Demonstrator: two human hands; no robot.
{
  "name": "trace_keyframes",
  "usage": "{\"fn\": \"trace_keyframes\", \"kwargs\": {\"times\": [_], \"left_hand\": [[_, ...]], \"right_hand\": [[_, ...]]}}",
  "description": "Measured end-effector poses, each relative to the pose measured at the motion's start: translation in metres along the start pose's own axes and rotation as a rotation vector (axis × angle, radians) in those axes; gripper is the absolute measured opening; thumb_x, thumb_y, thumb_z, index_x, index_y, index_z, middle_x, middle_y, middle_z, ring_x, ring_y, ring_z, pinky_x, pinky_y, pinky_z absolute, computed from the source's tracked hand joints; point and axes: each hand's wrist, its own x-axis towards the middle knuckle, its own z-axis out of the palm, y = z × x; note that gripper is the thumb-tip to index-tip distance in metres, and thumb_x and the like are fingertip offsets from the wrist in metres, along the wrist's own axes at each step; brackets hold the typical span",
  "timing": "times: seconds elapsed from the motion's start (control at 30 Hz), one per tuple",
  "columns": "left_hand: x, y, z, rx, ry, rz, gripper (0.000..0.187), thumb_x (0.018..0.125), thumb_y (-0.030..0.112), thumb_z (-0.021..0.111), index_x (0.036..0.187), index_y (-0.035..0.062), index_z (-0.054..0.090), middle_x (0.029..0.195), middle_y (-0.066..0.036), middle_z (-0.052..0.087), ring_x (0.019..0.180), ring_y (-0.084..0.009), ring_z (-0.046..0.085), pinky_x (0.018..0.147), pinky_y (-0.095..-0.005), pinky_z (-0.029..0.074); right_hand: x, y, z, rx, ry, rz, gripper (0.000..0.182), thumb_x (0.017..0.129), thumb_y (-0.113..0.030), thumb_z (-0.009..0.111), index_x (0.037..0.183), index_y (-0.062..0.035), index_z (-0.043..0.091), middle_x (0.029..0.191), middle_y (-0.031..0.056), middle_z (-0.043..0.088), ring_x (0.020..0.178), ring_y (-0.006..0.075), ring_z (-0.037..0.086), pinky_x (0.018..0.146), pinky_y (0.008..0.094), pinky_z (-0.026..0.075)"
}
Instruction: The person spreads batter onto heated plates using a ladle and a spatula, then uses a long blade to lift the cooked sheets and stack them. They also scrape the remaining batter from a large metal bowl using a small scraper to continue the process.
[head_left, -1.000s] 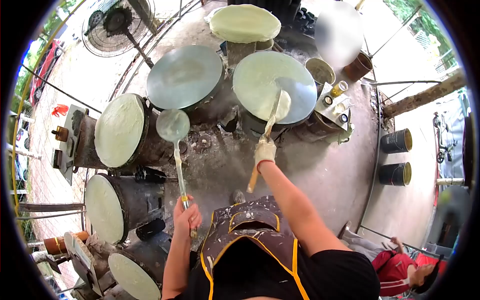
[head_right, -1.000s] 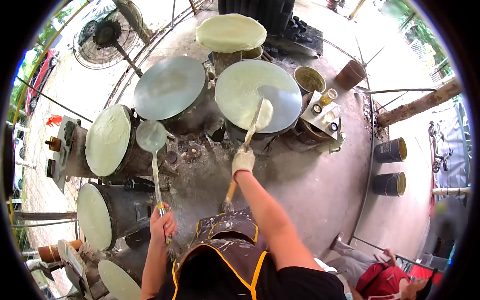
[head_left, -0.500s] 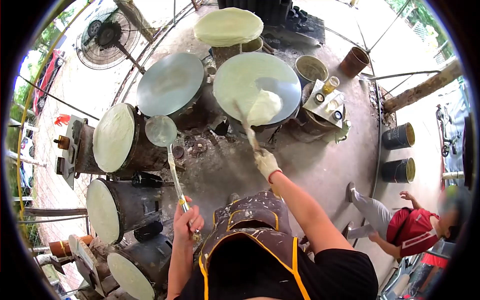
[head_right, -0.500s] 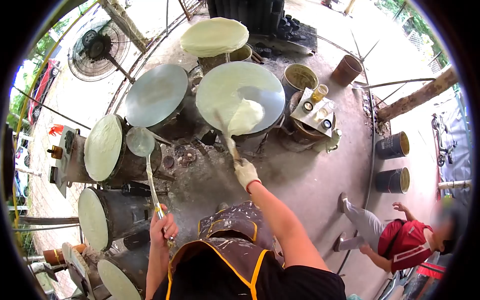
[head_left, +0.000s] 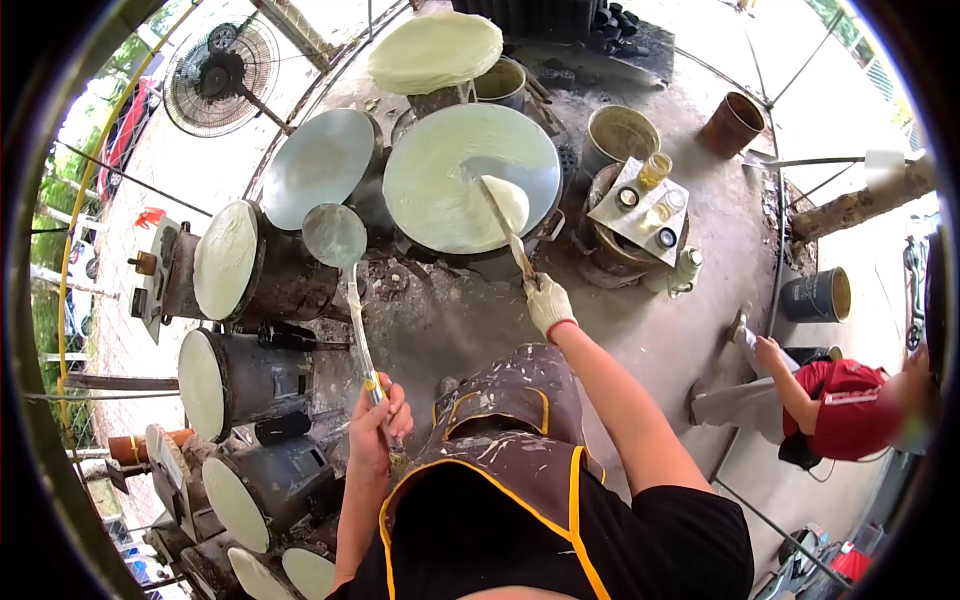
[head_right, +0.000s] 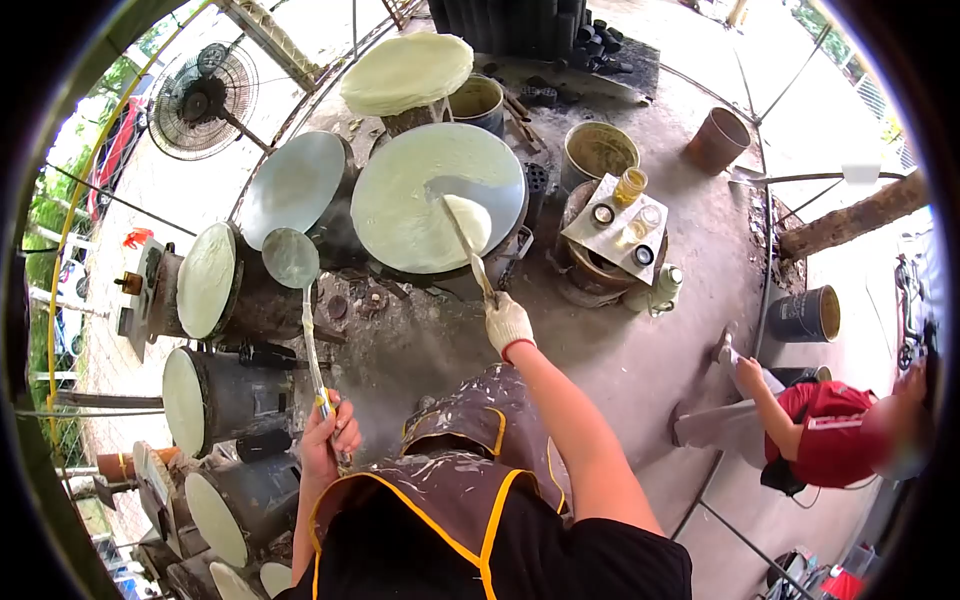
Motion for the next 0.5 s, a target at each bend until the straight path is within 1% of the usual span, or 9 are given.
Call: {"fn": "trace_keyframes", "kwargs": {"times": [0.1, 0.13, 0.23, 0.27, 0.3, 0.37, 0.43, 0.47, 0.5], "left_hand": [[0.003, -0.006, 0.016, 0.026, 0.037, -0.007, 0.019, 0.083, 0.004, 0.052, 0.100, 0.0063, 0.044, 0.076, -0.004, 0.043, 0.049, -0.0098, 0.039, 0.047, -0.0240, 0.033], [0.003, -0.007, 0.020, 0.041, 0.048, -0.013, 0.019, 0.082, 0.002, 0.051, 0.099, 0.0057, 0.044, 0.076, -0.004, 0.043, 0.050, -0.0100, 0.039, 0.046, -0.0237, 0.033], [0.008, -0.007, 0.027, 0.005, 0.073, -0.039, 0.020, 0.078, -0.002, 0.050, 0.096, 0.0051, 0.044, 0.078, -0.005, 0.044, 0.051, -0.0103, 0.039, 0.046, -0.0232, 0.033], [0.009, -0.009, 0.024, -0.056, 0.050, -0.037, 0.021, 0.076, -0.003, 0.050, 0.094, 0.0045, 0.044, 0.082, -0.006, 0.045, 0.052, -0.0109, 0.040, 0.046, -0.0230, 0.033], [0.011, -0.009, 0.024, -0.049, 0.065, -0.039, 0.021, 0.075, -0.004, 0.050, 0.094, 0.0043, 0.044, 0.083, -0.007, 0.045, 0.053, -0.0110, 0.040, 0.046, -0.0231, 0.033], [0.016, -0.008, 0.025, -0.033, 0.088, -0.049, 0.021, 0.074, -0.004, 0.049, 0.093, 0.0041, 0.044, 0.085, -0.008, 0.046, 0.054, -0.0113, 0.040, 0.046, -0.0232, 0.033], [0.022, -0.007, 0.022, -0.035, 0.092, -0.063, 0.021, 0.074, -0.005, 0.048, 0.093, 0.0038, 0.044, 0.086, -0.008, 0.046, 0.054, -0.0115, 0.040, 0.046, -0.0232, 0.033], [0.024, -0.006, 0.019, -0.038, 0.094, -0.068, 0.021, 0.074, -0.005, 0.048, 0.093, 0.0037, 0.044, 0.087, -0.008, 0.046, 0.055, -0.0116, 0.040, 0.046, -0.0232, 0.033], [0.026, -0.003, 0.017, -0.036, 0.092, -0.076, 0.021, 0.074, -0.005, 0.047, 0.093, 0.0036, 0.045, 0.087, -0.008, 0.046, 0.055, -0.0117, 0.040, 0.046, -0.0233, 0.034]], "right_hand": [[-0.017, 0.003, -0.007, 0.008, -0.098, -0.126, 0.031, 0.088, -0.028, 0.049, 0.104, -0.0026, 0.056, 0.089, 0.0267, 0.060, 0.085, 0.0427, 0.057, 0.071, 0.0466, 0.046], [-0.021, 0.001, -0.019, -0.115, -0.256, -0.012, 0.029, 0.088, -0.026, 0.049, 0.103, -0.0025, 0.055, 0.088, 0.0253, 0.061, 0.085, 0.0419, 0.058, 0.072, 0.0466, 0.047], [0.016, 0.040, -0.015, -0.113, -0.101, -0.058, 0.025, 0.090, -0.023, 0.046, 0.100, -0.0022, 0.055, 0.088, 0.0231, 0.062, 0.083, 0.0387, 0.060, 0.071, 0.0471, 0.047], [0.029, 0.022, -0.027, -0.126, -0.033, -0.050, 0.025, 0.091, -0.022, 0.045, 0.101, -0.0019, 0.055, 0.086, 0.0240, 0.061, 0.081, 0.0387, 0.060, 0.069, 0.0473, 0.047], [0.041, 0.010, -0.035, -0.220, -0.014, -0.158, 0.025, 0.090, -0.023, 0.047, 0.099, -0.0008, 0.054, 0.085, 0.0256, 0.060, 0.082, 0.0405, 0.059, 0.068, 0.0476, 0.047], [0.051, 0.000, -0.027, -0.029, 0.061, -0.030, 0.026, 0.089, -0.025, 0.048, 0.096, -0.0009, 0.054, 0.082, 0.0243, 0.061, 0.080, 0.0389, 0.060, 0.070, 0.0458, 0.048], [0.025, 0.000, -0.029, -0.009, -0.094, -0.211, 0.026, 0.089, -0.025, 0.048, 0.095, -0.0005, 0.054, 0.086, 0.0249, 0.061, 0.084, 0.0385, 0.059, 0.073, 0.0448, 0.047], [0.006, 0.006, -0.032, -0.089, -0.217, -0.421, 0.029, 0.089, -0.026, 0.048, 0.098, -0.0002, 0.054, 0.088, 0.0251, 0.061, 0.086, 0.0394, 0.058, 0.074, 0.0451, 0.047], [-0.003, 0.017, -0.026, -0.095, -0.396, -0.237, 0.030, 0.089, -0.027, 0.047, 0.104, -0.0028, 0.054, 0.089, 0.0252, 0.061, 0.087, 0.0396, 0.058, 0.076, 0.0459, 0.046]]}}
